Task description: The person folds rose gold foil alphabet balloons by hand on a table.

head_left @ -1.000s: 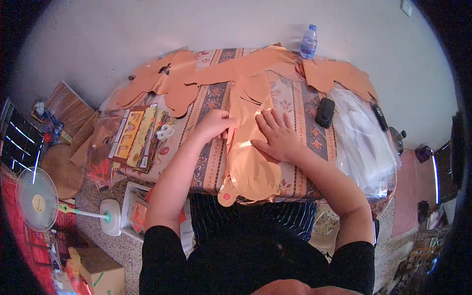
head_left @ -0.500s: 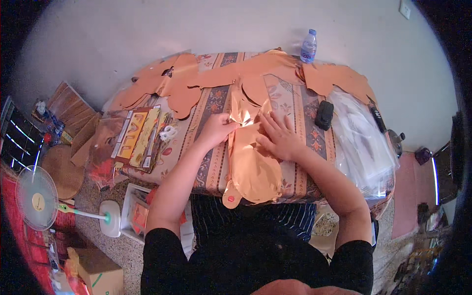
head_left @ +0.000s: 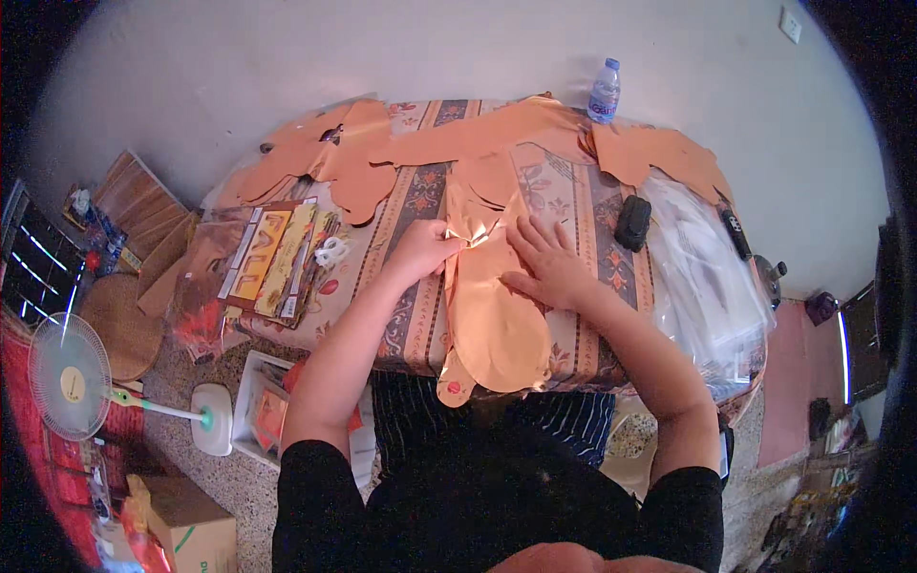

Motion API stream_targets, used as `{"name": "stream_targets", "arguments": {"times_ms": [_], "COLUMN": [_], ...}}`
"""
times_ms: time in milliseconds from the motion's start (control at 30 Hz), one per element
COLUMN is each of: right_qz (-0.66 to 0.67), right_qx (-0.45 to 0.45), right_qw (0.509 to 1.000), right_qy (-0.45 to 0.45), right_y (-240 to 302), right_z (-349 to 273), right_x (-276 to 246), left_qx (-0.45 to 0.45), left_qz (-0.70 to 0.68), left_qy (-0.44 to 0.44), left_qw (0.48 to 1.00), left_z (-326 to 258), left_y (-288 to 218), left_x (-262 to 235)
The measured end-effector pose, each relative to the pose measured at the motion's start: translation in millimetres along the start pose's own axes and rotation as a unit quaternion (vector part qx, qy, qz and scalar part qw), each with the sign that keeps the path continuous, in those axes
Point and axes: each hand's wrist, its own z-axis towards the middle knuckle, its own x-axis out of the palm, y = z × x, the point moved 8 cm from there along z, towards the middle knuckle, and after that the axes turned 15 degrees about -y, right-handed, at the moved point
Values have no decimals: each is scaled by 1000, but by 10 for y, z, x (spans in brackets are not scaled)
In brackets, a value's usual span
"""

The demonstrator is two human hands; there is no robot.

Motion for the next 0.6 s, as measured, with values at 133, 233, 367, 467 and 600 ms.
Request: {"name": "stream_targets", "arguments": {"times_ms": [133, 233, 367, 467, 600], "right_qz": [-34, -37, -54, -53, -49], "right_qx": [-24, -37, -51, -71, -113], "right_qw": [999, 999, 997, 995, 992], "right_qy": [9, -4, -30, -39, -14], "right_y": [74, 94, 67, 93, 193], "right_z": [-10, 1, -9, -18, -52], "right_x": [-63, -37, -14, -25, -25], "left_qx": [-26, 70, 373, 445, 409], "left_qz": [27, 29, 202, 225, 221], "left_qy": [7, -86, -151, -30, 54], "left_qw": [999, 993, 893, 866, 884], "left_z": [-26, -15, -652, -887, -1035], "left_y": [25, 94, -559, -415, -239], "left_x": [-9, -112, -242, -67, -45]}}
